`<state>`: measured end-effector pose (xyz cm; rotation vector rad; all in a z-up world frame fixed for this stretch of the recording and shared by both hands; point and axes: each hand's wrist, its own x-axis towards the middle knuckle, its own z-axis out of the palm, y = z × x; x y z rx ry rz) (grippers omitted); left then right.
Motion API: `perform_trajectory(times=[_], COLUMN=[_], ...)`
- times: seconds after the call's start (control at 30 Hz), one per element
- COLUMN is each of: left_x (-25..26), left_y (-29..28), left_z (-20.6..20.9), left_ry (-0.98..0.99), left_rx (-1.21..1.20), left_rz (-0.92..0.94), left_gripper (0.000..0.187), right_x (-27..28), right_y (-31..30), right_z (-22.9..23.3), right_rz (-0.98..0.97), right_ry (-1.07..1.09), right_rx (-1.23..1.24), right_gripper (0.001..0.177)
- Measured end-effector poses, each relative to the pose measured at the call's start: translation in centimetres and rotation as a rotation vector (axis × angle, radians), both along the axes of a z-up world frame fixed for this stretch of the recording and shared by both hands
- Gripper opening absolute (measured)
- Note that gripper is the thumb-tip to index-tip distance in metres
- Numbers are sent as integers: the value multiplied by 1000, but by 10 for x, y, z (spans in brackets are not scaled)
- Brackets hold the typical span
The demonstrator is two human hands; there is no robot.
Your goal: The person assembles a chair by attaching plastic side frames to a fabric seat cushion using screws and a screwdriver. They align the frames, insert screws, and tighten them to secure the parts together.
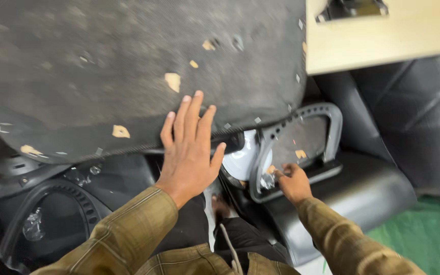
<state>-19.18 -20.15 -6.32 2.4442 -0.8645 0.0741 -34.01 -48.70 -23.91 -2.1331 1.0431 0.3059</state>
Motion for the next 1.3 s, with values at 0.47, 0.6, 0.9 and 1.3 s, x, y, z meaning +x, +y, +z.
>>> perform_trajectory(times=[0.47, 0.6, 0.9, 1.3], left_x=[-109, -110, -98, -113], left_y=[-70, -50, -24, -36], left_z=[-112, -133, -170, -133], left_ry=[546, 608, 581, 810], left_rx=[88, 146, 98, -89], left_rz=[-277, -234, -125, -3], left_gripper=[53, 47, 40, 85], right_x=[-55, -43, -26, 32], right_y=[-20, -26, -17, 0], right_z=[-54, -71, -117, 34], right_rz=[638, 818, 1246, 1176], right_ry=[424, 517, 527, 303], right_rx=[-304, -391, -437, -369], right_gripper=[63, 51, 20, 24])
